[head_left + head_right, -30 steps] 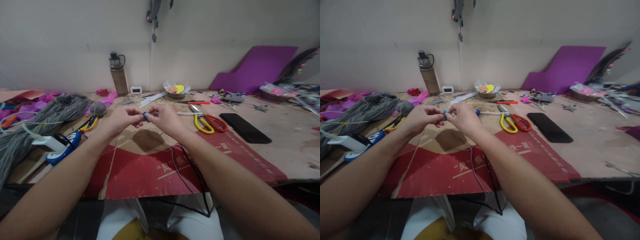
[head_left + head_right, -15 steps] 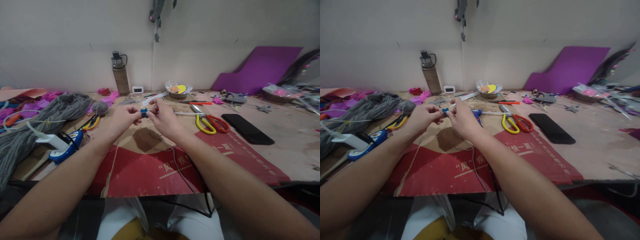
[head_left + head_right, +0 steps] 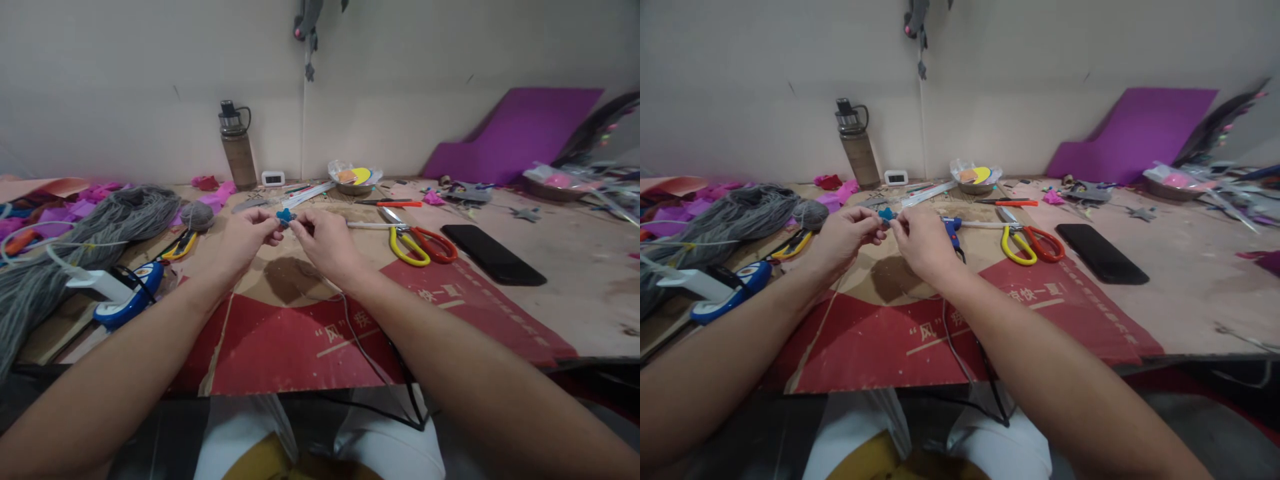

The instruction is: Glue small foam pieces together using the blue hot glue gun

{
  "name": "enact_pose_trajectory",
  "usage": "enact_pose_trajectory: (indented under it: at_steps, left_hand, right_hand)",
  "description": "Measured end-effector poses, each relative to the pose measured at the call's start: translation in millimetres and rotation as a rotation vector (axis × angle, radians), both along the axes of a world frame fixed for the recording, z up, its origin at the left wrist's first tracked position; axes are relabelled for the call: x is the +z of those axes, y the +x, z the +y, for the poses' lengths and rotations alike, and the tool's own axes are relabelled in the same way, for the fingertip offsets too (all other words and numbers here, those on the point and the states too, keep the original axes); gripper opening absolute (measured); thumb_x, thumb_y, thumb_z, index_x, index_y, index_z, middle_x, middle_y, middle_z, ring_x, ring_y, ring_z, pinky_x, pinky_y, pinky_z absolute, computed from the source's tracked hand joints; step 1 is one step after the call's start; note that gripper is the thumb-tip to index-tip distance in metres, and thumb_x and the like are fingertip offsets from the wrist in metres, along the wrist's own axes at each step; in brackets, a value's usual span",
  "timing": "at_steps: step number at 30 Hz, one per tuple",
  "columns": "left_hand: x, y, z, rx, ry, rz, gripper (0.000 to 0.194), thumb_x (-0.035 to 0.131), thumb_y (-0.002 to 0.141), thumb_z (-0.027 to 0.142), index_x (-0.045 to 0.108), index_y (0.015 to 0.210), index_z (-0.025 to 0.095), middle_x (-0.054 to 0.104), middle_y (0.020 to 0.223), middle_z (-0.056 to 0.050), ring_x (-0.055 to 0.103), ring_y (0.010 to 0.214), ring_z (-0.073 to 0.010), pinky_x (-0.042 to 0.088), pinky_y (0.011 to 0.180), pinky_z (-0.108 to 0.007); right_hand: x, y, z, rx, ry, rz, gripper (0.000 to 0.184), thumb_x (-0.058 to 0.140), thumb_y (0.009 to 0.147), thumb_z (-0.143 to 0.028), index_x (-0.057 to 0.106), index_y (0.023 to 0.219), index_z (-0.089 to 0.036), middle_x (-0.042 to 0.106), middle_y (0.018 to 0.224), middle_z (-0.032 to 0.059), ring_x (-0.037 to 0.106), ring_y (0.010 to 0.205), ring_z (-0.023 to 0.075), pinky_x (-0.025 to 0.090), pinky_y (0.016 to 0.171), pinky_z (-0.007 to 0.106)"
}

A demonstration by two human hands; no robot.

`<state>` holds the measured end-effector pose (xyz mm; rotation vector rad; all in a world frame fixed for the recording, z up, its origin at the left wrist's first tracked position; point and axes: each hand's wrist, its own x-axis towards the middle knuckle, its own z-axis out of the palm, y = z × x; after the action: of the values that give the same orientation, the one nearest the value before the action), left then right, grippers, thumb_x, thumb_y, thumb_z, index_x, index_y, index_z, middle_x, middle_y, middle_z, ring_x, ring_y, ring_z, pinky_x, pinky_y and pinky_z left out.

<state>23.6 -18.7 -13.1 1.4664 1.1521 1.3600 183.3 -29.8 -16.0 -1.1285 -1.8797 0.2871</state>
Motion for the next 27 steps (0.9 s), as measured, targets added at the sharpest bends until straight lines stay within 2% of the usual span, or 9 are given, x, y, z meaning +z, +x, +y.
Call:
enact_pose_trajectory:
  at_steps: [6, 10, 15, 18, 20, 23, 25, 27]
  left_hand:
    - [-3.1, -1, 5, 0.033, 0.102, -0.064, 0.008, 0.069, 0.073, 0.021, 0.065, 0.073, 0.015, 0.063, 0.062, 0.000, 0.059, 0.054, -0.0086, 0.049, 0.053, -0.020]
    - [0.6, -2, 5, 0.047, 0.012, -0.265, 0.010, 0.068, 0.072, 0.020, 0.060, 0.075, 0.016, 0.063, 0.065, 0.001, 0.063, 0.056, -0.0095, 0.048, 0.049, -0.018]
    - [11.6, -3, 2, 0.052, -0.106, -0.417, 0.007, 0.063, 0.077, 0.016, 0.057, 0.079, 0.015, 0.064, 0.071, 0.000, 0.065, 0.057, -0.0079, 0.036, 0.039, -0.012]
    - [14.5, -4, 3, 0.068, -0.095, -0.463, 0.005, 0.062, 0.078, 0.014, 0.057, 0.076, 0.014, 0.063, 0.068, 0.001, 0.061, 0.052, -0.0054, 0.041, 0.042, -0.012]
    - [14.3, -6, 5, 0.087, -0.077, -0.475, 0.006, 0.062, 0.079, 0.013, 0.058, 0.074, 0.014, 0.062, 0.064, 0.001, 0.059, 0.050, -0.0051, 0.045, 0.047, -0.013]
    - [11.9, -11, 9, 0.118, -0.050, -0.481, 0.007, 0.059, 0.080, 0.012, 0.059, 0.073, 0.013, 0.063, 0.063, 0.000, 0.059, 0.051, -0.0056, 0.047, 0.050, -0.014]
    - [9.6, -14, 11, 0.120, -0.041, -0.484, 0.007, 0.059, 0.081, 0.013, 0.060, 0.074, 0.012, 0.063, 0.064, -0.001, 0.061, 0.052, -0.0065, 0.046, 0.049, -0.014]
    - [7.4, -17, 13, 0.119, -0.048, -0.488, 0.007, 0.060, 0.081, 0.015, 0.060, 0.075, 0.013, 0.064, 0.066, -0.001, 0.062, 0.053, -0.0074, 0.046, 0.047, -0.015]
  right_hand:
    - [2.7, -5, -7, 0.155, -0.060, -0.009, 0.020, 0.051, 0.091, -0.026, 0.066, 0.082, -0.016, 0.065, 0.076, 0.0027, 0.051, 0.069, 0.0130, 0.035, 0.066, 0.026]
    - [-1.6, -10, -9, 0.247, -0.115, -0.053, 0.020, 0.048, 0.092, -0.022, 0.065, 0.084, -0.016, 0.064, 0.076, 0.0024, 0.051, 0.069, 0.0128, 0.035, 0.066, 0.025]
    - [-12.0, -13, -7, 0.278, -0.167, -0.156, 0.020, 0.048, 0.089, -0.016, 0.067, 0.082, -0.019, 0.067, 0.078, 0.0029, 0.056, 0.072, 0.0142, 0.039, 0.068, 0.026]
    - [-8.6, -11, -6, 0.313, -0.174, -0.196, 0.018, 0.052, 0.088, -0.021, 0.069, 0.085, -0.018, 0.070, 0.082, 0.0045, 0.059, 0.075, 0.0150, 0.041, 0.069, 0.027]
    - [-0.9, -5, -3, 0.253, -0.152, -0.148, 0.018, 0.052, 0.088, -0.021, 0.070, 0.090, -0.017, 0.071, 0.089, 0.0056, 0.061, 0.079, 0.0154, 0.043, 0.071, 0.027]
    - [11.4, 12, 3, -0.024, -0.153, -0.123, 0.027, 0.045, 0.086, -0.012, 0.071, 0.091, -0.016, 0.072, 0.091, 0.0083, 0.064, 0.085, 0.0178, 0.045, 0.075, 0.029]
    - [14.1, 25, 10, -0.245, -0.173, -0.242, 0.028, 0.043, 0.086, -0.015, 0.070, 0.094, -0.014, 0.072, 0.093, 0.0132, 0.066, 0.088, 0.0229, 0.046, 0.076, 0.033]
    - [9.8, 37, 17, -0.377, -0.225, -0.432, 0.031, 0.048, 0.089, -0.029, 0.069, 0.098, -0.009, 0.070, 0.100, 0.0215, 0.066, 0.093, 0.0299, 0.046, 0.077, 0.038]
